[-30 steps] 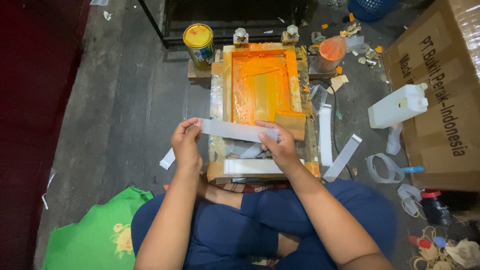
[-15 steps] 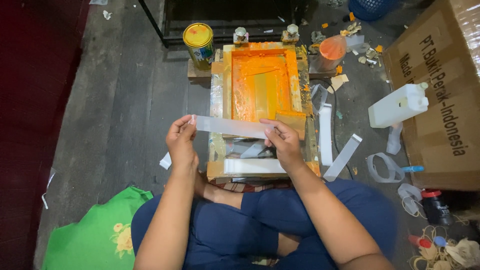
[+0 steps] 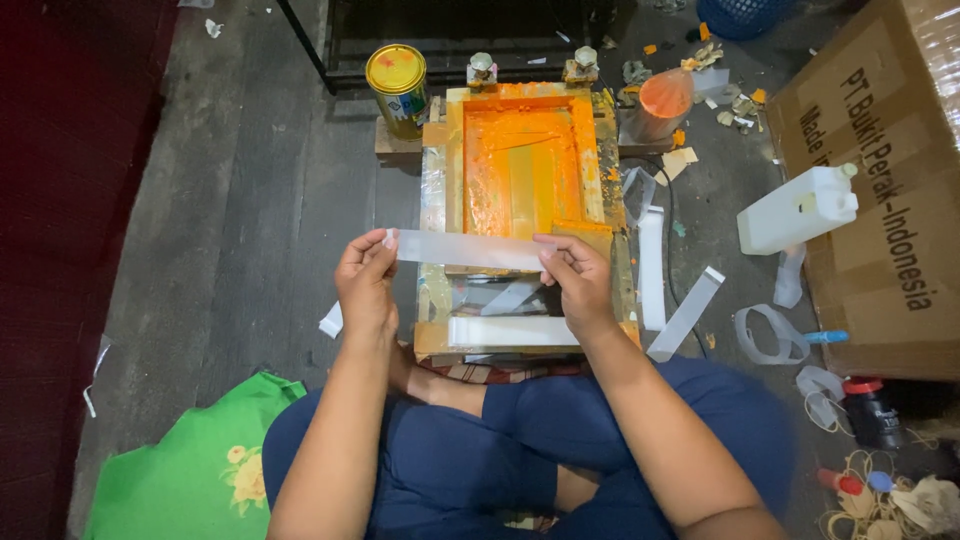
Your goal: The person sits on the floor and uses a squeegee to spread orange ink across a screen printing frame. They then pick up a white strip of material, fold it, and place it on the frame before repeating the ink spreading process.
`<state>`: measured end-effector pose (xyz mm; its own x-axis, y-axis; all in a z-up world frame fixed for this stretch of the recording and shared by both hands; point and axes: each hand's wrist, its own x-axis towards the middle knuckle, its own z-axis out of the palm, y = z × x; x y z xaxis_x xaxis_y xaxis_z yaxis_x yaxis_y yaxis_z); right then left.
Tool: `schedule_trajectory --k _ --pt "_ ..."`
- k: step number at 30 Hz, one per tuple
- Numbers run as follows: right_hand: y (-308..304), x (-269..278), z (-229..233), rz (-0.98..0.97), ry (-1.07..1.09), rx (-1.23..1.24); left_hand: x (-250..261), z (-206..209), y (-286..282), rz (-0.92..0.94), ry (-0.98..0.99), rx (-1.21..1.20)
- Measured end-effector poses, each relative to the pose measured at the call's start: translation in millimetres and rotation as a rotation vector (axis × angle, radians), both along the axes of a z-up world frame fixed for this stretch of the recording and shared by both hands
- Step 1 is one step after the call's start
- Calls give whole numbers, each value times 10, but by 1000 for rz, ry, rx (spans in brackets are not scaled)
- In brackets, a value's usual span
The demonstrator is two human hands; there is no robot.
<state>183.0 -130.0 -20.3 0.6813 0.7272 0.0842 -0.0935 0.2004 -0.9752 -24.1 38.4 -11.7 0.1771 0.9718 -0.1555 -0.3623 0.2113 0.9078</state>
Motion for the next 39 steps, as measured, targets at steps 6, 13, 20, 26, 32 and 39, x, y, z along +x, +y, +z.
schedule_trajectory --k 6,13,20,26,32,39 --pt "6 13 -54 -23 10 9 2 -10 3 -1 -18 2" --pt "9 1 -15 -43 8 12 5 43 -22 1 3 3" --pt "15 7 -19 -57 14 16 13 45 -27 0 -10 8" --pt "19 28 -78 -60 5 23 2 19 -14 1 -6 10" --pt "22 31 -52 -62 -11 17 2 39 -17 4 10 22" --pt "21 31 -64 -60 -9 18 14 112 -49 11 29 16"
